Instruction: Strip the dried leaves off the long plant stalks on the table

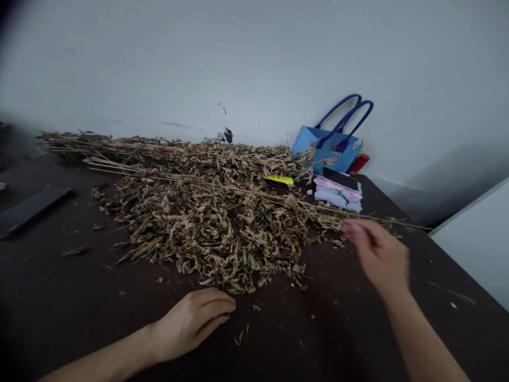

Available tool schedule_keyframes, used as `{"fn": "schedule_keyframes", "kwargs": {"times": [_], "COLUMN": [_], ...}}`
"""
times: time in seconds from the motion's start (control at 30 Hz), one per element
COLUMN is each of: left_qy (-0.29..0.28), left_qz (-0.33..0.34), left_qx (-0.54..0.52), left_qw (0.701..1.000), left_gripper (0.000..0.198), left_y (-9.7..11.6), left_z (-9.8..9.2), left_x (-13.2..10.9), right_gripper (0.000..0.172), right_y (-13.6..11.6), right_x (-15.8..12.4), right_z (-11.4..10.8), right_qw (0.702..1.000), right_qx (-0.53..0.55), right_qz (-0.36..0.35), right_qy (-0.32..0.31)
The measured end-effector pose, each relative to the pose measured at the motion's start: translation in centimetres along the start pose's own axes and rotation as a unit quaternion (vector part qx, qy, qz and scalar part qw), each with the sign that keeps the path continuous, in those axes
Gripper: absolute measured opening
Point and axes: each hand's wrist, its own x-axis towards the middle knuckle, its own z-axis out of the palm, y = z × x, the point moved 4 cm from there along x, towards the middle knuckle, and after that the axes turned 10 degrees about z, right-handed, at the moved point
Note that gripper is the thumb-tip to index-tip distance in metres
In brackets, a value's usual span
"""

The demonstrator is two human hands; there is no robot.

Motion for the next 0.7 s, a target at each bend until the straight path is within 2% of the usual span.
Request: {"fn": "schedule_keyframes", "kwargs": {"times": [0.1,0.17,0.23,0.33,0.43,0.53,0.7], "left_qy": [0.006,0.003,-0.003,-0.014,-0.016,-0.016,-0.018], "left_qz": [0.016,0.017,0.021,0.026,0.03,0.038,0.046], "left_qx": [0.007,0.012,0.02,0.027,0.029,0.03,0.035], "left_qw": [1.0,1.0,1.0,0.999,0.999,0.999,0.998], "left_gripper": [0.021,0.019,0.018,0.017,0.015,0.015,0.014], "left_y": [0.1,0.1,0.1,0.0,-0.1,-0.3,-0.5], "left_z": [0.0,0.0,0.0,0.0,0.2,0.4,0.5], "left_x": [0.1,0.1,0.2,0.3,0.3,0.3,0.3], "right_gripper": [0.021,0.021,0.019,0.016,0.019,0.024,0.02], "right_y": [-6.1,-9.2,-11.1,-11.6,-11.0,-10.7,-10.9], "right_x": [6.4,9.2,11.0,12.6,13.2,13.1,13.5], "right_z": [6.9,10.9,14.2,17.7,20.1,21.4,21.3], "right_qw": [0.988,0.974,0.961,0.949,0.936,0.928,0.932], "right_qx": [0.02,0.019,0.006,-0.017,-0.032,-0.036,-0.014], "right_qz": [-0.118,-0.175,-0.215,-0.243,-0.262,-0.272,-0.265], "right_qy": [-0.097,-0.142,-0.171,-0.199,-0.231,-0.253,-0.248]}}
